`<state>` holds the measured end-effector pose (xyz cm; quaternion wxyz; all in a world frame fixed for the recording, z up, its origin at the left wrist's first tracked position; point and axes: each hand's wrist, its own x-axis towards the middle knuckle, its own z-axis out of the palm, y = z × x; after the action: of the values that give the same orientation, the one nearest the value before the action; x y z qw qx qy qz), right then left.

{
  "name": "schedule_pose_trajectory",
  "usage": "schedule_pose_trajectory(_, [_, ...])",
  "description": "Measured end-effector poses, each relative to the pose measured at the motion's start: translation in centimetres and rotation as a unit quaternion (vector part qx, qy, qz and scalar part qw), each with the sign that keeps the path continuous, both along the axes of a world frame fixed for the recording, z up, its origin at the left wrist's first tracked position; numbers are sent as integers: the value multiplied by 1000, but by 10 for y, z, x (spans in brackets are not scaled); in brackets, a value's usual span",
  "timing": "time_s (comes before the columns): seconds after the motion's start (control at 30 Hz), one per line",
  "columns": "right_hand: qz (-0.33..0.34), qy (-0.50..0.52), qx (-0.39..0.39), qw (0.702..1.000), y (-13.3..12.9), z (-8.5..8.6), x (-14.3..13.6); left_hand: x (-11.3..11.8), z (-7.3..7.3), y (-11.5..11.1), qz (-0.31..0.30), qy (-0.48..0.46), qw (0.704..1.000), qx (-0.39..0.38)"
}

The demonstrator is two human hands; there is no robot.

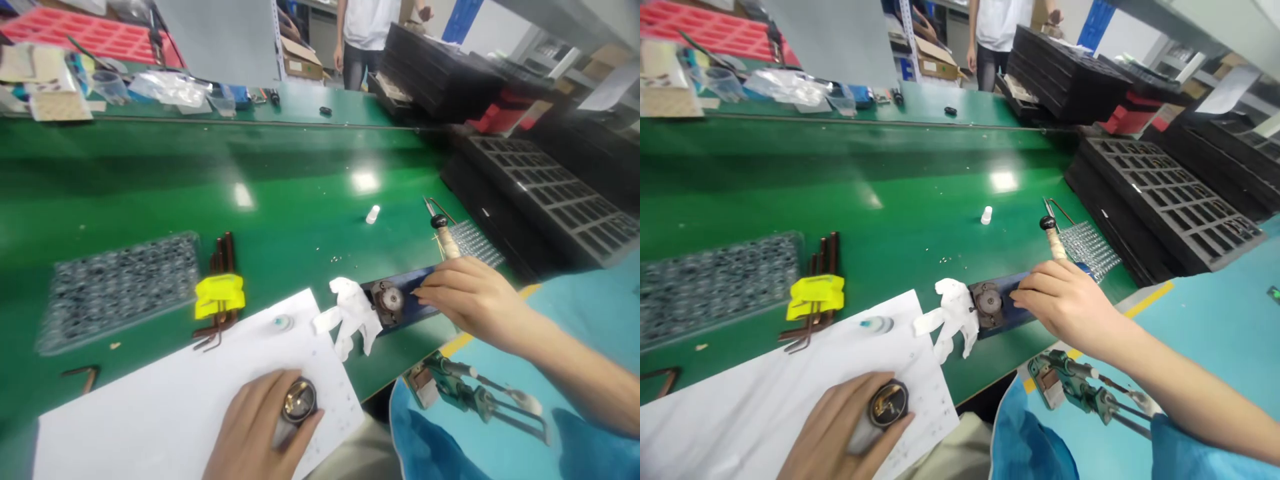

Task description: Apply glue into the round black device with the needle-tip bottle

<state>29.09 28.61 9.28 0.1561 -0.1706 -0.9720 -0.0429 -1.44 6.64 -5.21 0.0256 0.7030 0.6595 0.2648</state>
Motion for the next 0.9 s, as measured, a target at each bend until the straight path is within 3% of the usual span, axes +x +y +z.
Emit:
schedule_pose_trajectory(0.3, [27, -101, 32, 994, 11, -4, -11, 6, 4, 2, 5, -6, 1000, 26])
schedule_pose_trajectory(0.57, [43, -147, 21, 988, 13, 6, -20, 6, 12, 6, -8, 8, 999, 50])
schedule_pose_trajectory(0.77, [38, -100, -31, 994, 12, 4, -10, 7, 12, 4, -17, 30, 999, 32])
schedule_pose_trajectory(0.9, [5, 46, -144, 988, 7, -1, -1, 5, 13, 5, -28, 48, 997, 51])
